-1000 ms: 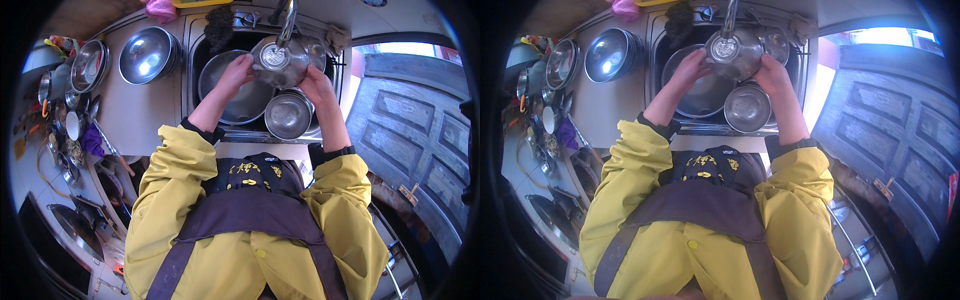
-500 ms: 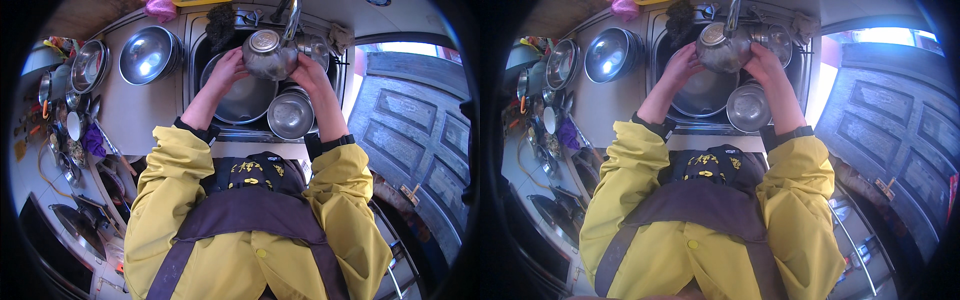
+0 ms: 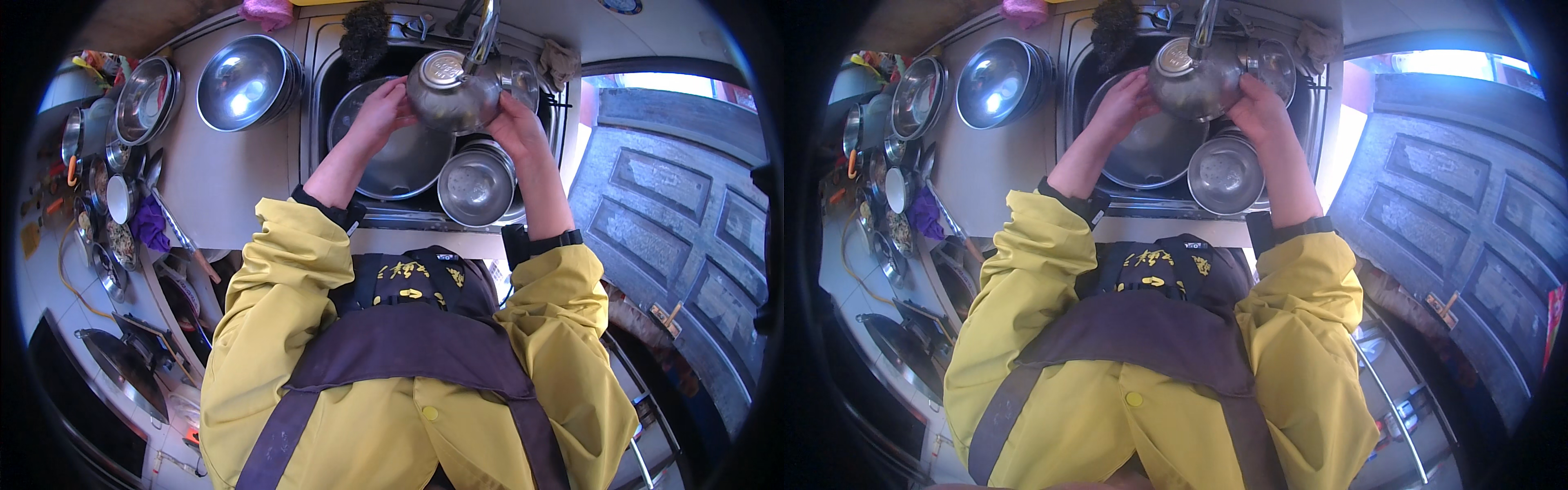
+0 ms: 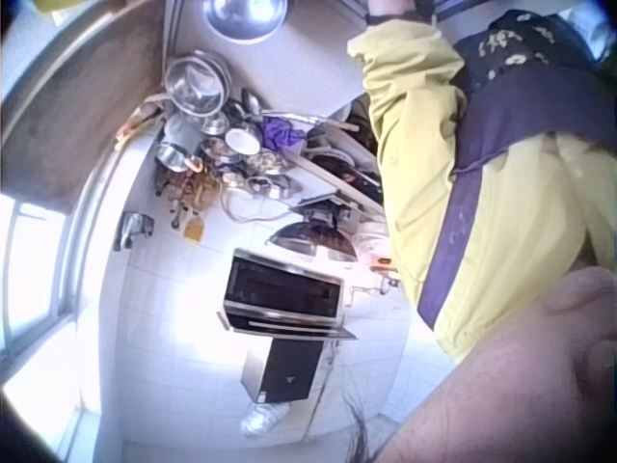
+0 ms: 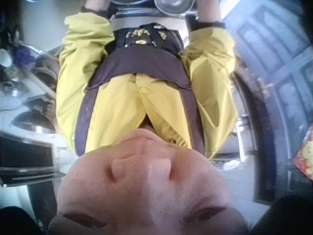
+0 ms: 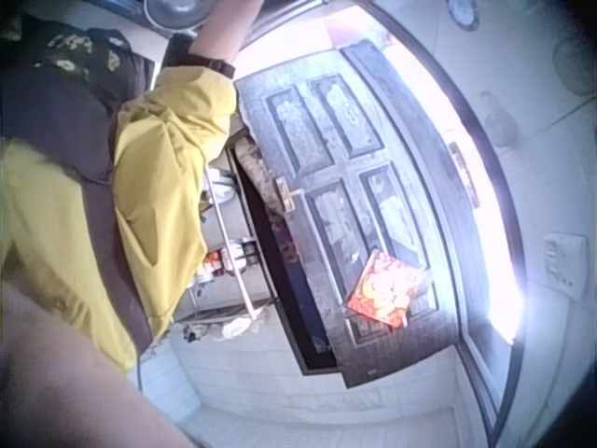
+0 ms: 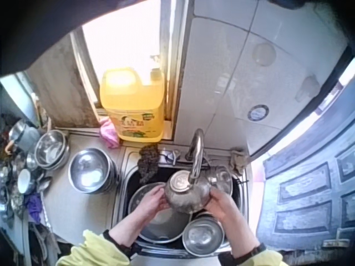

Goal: The person washes multiple metal bowls and a white ceramic bowl in a kitchen sink using running water and a pink cloth. They scrub and rinse each item, then wipe the countertop and their hands before continuing to wash additional bowls.

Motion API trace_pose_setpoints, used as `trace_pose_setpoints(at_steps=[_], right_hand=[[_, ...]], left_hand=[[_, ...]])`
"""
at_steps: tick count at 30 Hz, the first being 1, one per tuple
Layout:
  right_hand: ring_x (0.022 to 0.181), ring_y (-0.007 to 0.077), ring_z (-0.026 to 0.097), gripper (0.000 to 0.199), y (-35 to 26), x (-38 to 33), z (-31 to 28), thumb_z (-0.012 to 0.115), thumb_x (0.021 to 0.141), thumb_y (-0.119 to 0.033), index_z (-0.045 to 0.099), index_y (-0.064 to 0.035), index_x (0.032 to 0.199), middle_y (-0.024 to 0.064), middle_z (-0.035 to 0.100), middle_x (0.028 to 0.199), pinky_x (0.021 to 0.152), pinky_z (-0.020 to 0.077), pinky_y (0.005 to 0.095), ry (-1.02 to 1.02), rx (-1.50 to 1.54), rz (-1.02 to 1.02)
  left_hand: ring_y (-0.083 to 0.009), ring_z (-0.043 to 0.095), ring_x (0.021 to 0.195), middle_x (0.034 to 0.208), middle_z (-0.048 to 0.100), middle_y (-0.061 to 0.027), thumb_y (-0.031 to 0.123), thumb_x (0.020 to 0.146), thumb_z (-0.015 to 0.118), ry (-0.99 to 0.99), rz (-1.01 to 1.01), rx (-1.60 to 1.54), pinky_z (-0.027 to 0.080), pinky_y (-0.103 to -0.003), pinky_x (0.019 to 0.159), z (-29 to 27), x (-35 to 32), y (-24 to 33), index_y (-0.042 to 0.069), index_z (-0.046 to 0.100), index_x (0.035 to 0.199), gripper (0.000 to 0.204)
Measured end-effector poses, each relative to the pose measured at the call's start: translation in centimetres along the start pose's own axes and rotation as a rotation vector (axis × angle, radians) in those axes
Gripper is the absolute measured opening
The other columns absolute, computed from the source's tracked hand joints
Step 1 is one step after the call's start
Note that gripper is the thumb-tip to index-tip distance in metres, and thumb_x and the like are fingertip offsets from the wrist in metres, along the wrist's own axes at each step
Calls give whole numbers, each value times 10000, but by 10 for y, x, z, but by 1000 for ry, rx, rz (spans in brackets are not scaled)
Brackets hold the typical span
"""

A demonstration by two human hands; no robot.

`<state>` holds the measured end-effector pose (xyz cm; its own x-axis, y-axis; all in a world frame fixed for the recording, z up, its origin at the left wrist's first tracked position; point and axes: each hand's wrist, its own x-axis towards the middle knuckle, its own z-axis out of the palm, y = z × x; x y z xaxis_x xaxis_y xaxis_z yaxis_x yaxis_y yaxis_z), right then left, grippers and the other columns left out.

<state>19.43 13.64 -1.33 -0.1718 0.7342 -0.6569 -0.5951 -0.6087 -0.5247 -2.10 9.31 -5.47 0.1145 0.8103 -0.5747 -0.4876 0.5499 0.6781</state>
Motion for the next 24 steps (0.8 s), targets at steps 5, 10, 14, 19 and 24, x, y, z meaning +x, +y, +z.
trace_pose_setpoints(at_steps=[5, 10, 14, 19, 24], right_hand=[[1028, 285, 525, 246, 11, 6, 1, 394, 909, -69, 440, 42, 1123, 177, 513, 1129, 921, 421, 422, -136, -20, 26], [1001, 279, 538, 232, 11, 8, 1, 408, 909, -104, 460, 32, 1090, 172, 525, 1105, 907, 422, 395, -172, 71, 98], [954, 269, 550, 214, 6, 0, -7, 430, 904, -147, 483, 0, 1050, 153, 539, 1075, 862, 430, 365, -104, 107, 94], [958, 237, 544, 231, 1, -12, -25, 416, 899, -199, 516, -40, 1034, 132, 564, 1032, 821, 421, 357, -25, 84, 6], [990, 240, 527, 256, -7, -19, -43, 417, 887, -194, 529, -38, 1056, 107, 576, 1048, 880, 393, 373, -72, 130, 17]], left_hand=[[-158, 555, 930, 1034, 579, -47, 284, 931, 417, -9, -41, -86, 438, -319, 820, -13, 0, 0, 94, 526, 1117, 287], [-147, 565, 891, 972, 591, -37, 279, 921, 448, 3, 11, -118, 441, -300, 812, -18, -7, 6, 70, 549, 1083, 283], [-161, 547, 949, 1052, 575, -45, 264, 912, 478, -46, 29, -84, 432, -326, 841, -10, -7, 7, 71, 516, 1128, 292], [-109, 547, 859, 967, 570, -8, 241, 909, 504, -69, 13, -79, 450, -278, 770, 7, -2, 2, 81, 512, 1129, 273], [-102, 548, 831, 932, 573, 3, 260, 915, 497, -92, 9, -44, 449, -270, 737, 22, 3, -3, 80, 514, 1109, 265]])
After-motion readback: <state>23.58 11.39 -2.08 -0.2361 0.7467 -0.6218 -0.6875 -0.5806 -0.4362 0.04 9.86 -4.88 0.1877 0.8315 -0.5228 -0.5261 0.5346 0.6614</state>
